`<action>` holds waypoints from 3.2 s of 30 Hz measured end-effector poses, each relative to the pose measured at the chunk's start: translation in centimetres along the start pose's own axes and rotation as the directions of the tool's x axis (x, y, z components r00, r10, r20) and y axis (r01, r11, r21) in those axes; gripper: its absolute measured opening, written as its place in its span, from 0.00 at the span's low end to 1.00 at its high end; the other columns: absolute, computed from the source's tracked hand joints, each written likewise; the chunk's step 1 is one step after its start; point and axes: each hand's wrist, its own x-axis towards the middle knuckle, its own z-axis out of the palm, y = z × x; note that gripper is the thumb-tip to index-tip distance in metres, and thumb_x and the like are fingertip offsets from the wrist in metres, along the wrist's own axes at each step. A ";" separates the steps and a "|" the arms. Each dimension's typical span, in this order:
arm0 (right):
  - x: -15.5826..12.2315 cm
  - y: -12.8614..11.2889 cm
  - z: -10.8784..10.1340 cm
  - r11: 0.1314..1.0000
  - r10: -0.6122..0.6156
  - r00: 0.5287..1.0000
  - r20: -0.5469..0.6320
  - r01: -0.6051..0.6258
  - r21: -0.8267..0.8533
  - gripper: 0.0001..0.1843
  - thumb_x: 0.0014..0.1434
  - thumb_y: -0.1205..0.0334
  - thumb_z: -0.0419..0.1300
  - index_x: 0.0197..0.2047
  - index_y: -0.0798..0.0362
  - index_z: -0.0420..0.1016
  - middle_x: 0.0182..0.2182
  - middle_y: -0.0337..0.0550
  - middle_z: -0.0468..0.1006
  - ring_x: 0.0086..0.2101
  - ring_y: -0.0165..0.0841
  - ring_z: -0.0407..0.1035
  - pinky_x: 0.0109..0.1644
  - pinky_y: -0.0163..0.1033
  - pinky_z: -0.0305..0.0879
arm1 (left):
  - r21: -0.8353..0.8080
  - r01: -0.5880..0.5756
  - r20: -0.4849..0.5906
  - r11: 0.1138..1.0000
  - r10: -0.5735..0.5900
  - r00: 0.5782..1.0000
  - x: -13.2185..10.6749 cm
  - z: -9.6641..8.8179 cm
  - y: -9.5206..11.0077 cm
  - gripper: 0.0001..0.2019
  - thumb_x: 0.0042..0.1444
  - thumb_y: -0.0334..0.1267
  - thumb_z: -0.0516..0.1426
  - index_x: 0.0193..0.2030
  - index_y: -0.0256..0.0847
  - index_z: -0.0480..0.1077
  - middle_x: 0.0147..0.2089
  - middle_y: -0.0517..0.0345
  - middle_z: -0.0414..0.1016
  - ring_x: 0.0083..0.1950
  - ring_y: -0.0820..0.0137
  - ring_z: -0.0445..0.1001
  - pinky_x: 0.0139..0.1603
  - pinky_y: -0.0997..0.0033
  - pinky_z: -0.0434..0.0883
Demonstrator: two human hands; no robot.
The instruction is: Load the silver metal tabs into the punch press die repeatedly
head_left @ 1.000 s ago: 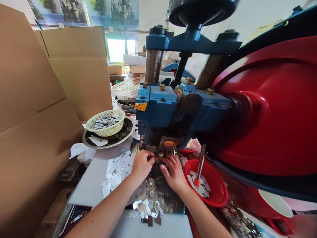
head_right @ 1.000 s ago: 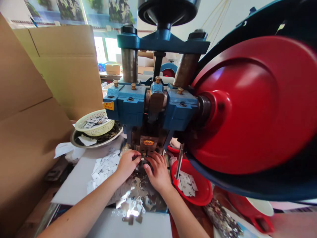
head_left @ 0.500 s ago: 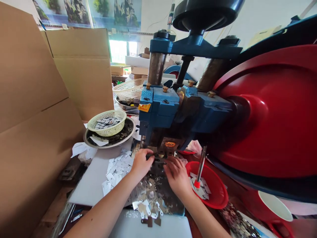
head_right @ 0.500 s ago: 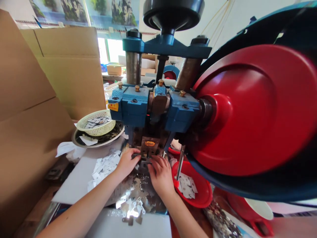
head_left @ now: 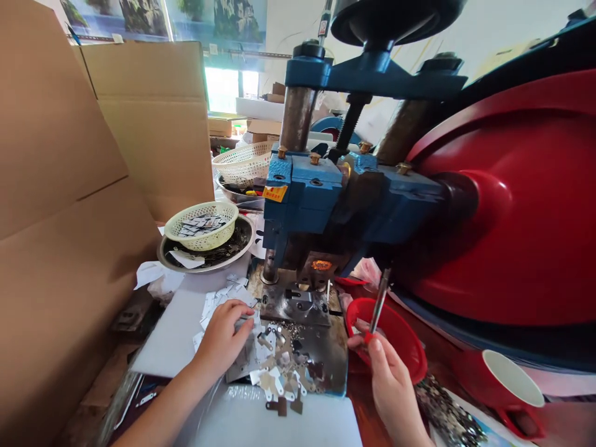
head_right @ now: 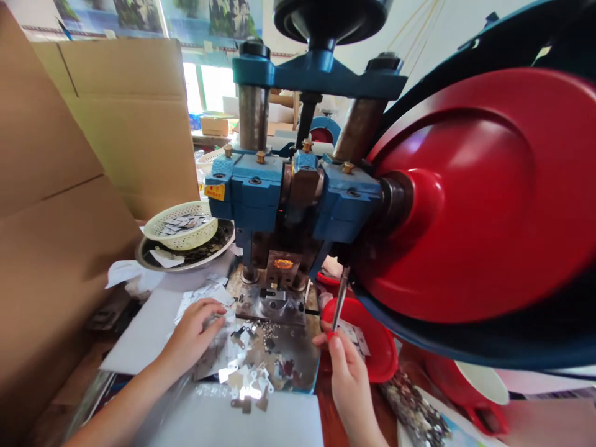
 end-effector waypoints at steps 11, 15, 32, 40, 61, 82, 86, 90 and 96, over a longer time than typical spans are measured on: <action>3.3 0.9 4.0 0.983 0.080 0.992 0.101 -0.062 -0.173 0.26 0.50 0.39 0.55 0.40 0.53 0.75 0.34 0.46 0.78 0.37 0.41 0.72 0.42 0.43 0.66 | 0.076 0.044 -0.022 0.996 -0.042 0.999 -2.2 -2.1 -0.9 0.09 0.57 0.39 0.53 0.40 0.44 0.73 0.47 0.55 0.70 0.52 0.61 0.67 0.55 0.56 0.63; 6.0 -0.8 7.7 0.948 -0.062 0.976 0.209 0.122 -0.292 0.19 0.47 0.45 0.59 0.36 0.50 0.75 0.32 0.43 0.78 0.36 0.40 0.71 0.42 0.43 0.64 | 0.124 0.006 0.037 0.992 -0.010 0.999 -2.0 -1.7 -0.4 0.09 0.57 0.38 0.53 0.41 0.44 0.73 0.46 0.54 0.71 0.50 0.61 0.68 0.53 0.58 0.64; 1.4 1.5 0.3 0.928 0.030 0.999 0.036 -0.014 -0.374 0.21 0.54 0.46 0.54 0.41 0.53 0.74 0.37 0.47 0.78 0.40 0.40 0.71 0.45 0.44 0.64 | 0.237 -0.108 0.302 0.966 0.033 0.953 -0.3 1.3 1.1 0.08 0.49 0.38 0.61 0.38 0.44 0.71 0.48 0.55 0.69 0.51 0.61 0.65 0.52 0.61 0.63; 0.2 0.0 3.8 0.859 -0.181 0.915 0.361 0.326 -0.395 0.16 0.60 0.50 0.51 0.40 0.50 0.75 0.38 0.45 0.78 0.42 0.39 0.70 0.49 0.46 0.64 | 0.290 -0.096 0.332 0.952 -0.006 0.943 -0.2 0.0 0.5 0.27 0.44 0.45 0.63 0.54 0.48 0.68 0.58 0.51 0.64 0.58 0.53 0.61 0.57 0.54 0.59; 0.6 0.9 5.2 0.509 -0.264 0.814 0.517 0.573 -0.642 0.12 0.60 0.63 0.53 0.41 0.45 0.77 0.33 0.42 0.77 0.37 0.39 0.67 0.41 0.42 0.61 | 0.019 0.192 0.294 0.981 -0.189 0.937 -0.6 -0.4 1.2 0.06 0.51 0.42 0.56 0.33 0.43 0.69 0.35 0.60 0.74 0.37 0.66 0.71 0.37 0.70 0.63; 6.9 -1.4 10.7 0.762 -0.235 0.926 0.295 0.364 -0.536 0.12 0.55 0.57 0.52 0.28 0.53 0.73 0.31 0.47 0.73 0.36 0.39 0.68 0.42 0.43 0.62 | -0.385 0.374 0.164 0.844 -0.336 0.927 -0.4 -0.5 0.5 0.13 0.51 0.44 0.56 0.40 0.40 0.73 0.36 0.55 0.77 0.36 0.66 0.73 0.39 0.67 0.69; 7.3 -0.8 10.4 0.793 -0.221 0.925 0.308 0.355 -0.495 0.13 0.54 0.55 0.52 0.28 0.52 0.73 0.29 0.44 0.73 0.34 0.38 0.69 0.40 0.41 0.64 | -0.626 0.492 0.243 0.605 -0.449 0.860 -0.3 -0.4 1.2 0.18 0.45 0.44 0.60 0.43 0.37 0.72 0.31 0.58 0.73 0.32 0.71 0.73 0.35 0.71 0.70; 5.5 -1.8 9.3 0.830 -0.243 0.924 0.294 0.355 -0.431 0.15 0.58 0.54 0.49 0.33 0.52 0.74 0.33 0.46 0.75 0.38 0.38 0.69 0.44 0.42 0.64 | -0.733 0.530 0.332 0.426 -0.456 0.826 -0.2 0.2 1.9 0.19 0.45 0.39 0.62 0.45 0.37 0.73 0.30 0.59 0.72 0.31 0.74 0.73 0.35 0.74 0.71; -0.2 -3.5 8.8 0.989 -0.019 0.857 0.514 0.091 -0.114 0.16 0.55 0.53 0.56 0.45 0.50 0.72 0.33 0.42 0.78 0.33 0.35 0.72 0.38 0.39 0.68 | -0.791 0.536 0.394 0.294 -0.425 0.815 -0.3 1.0 3.3 0.13 0.47 0.34 0.62 0.41 0.38 0.73 0.32 0.58 0.74 0.32 0.75 0.74 0.34 0.77 0.72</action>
